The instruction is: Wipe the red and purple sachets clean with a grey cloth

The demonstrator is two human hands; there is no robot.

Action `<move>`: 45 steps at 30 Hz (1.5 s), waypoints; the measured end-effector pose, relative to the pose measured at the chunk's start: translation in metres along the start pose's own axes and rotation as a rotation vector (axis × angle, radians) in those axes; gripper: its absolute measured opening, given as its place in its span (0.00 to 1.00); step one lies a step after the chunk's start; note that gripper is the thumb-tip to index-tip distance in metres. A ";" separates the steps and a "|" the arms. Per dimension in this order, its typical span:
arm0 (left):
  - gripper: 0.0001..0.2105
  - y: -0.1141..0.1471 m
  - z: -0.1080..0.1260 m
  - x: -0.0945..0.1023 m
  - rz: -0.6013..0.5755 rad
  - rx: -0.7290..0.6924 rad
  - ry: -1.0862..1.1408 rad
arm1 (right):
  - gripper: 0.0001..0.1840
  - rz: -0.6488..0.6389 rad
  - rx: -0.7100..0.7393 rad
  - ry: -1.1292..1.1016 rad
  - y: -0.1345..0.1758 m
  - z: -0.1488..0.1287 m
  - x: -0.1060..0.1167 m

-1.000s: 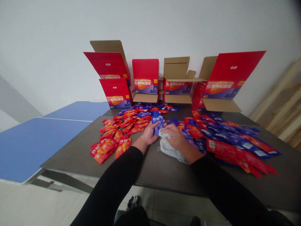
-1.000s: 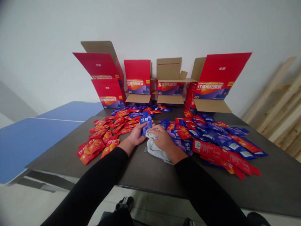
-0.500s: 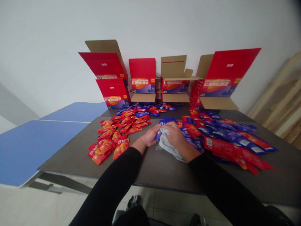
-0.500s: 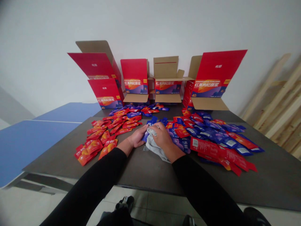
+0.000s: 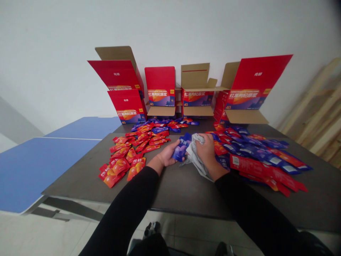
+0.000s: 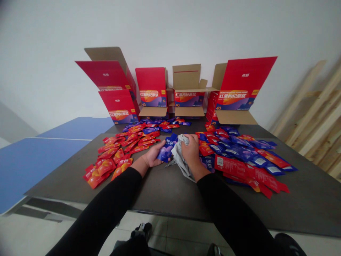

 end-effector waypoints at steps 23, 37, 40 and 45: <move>0.23 -0.003 -0.012 -0.005 -0.036 0.116 0.106 | 0.25 -0.377 0.512 -0.114 0.031 -0.031 -0.006; 0.18 -0.003 -0.019 -0.006 -0.015 0.057 -0.094 | 0.14 -0.079 0.137 -0.021 0.014 -0.015 -0.006; 0.17 0.000 -0.016 -0.007 -0.058 -0.027 -0.157 | 0.13 -0.052 0.101 -0.022 0.012 -0.012 -0.007; 0.24 0.006 -0.012 -0.011 -0.125 -0.029 -0.189 | 0.11 0.018 0.061 0.007 0.009 -0.004 -0.007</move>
Point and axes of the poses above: each hand's wrist, its own y-axis away from the middle knuckle, its own x-axis out of the back of the hand, z = x × y, the point moved 2 cm from there along -y, towards the middle knuckle, and after that the axes turned 12 degrees about y, right-handed, at the moved point
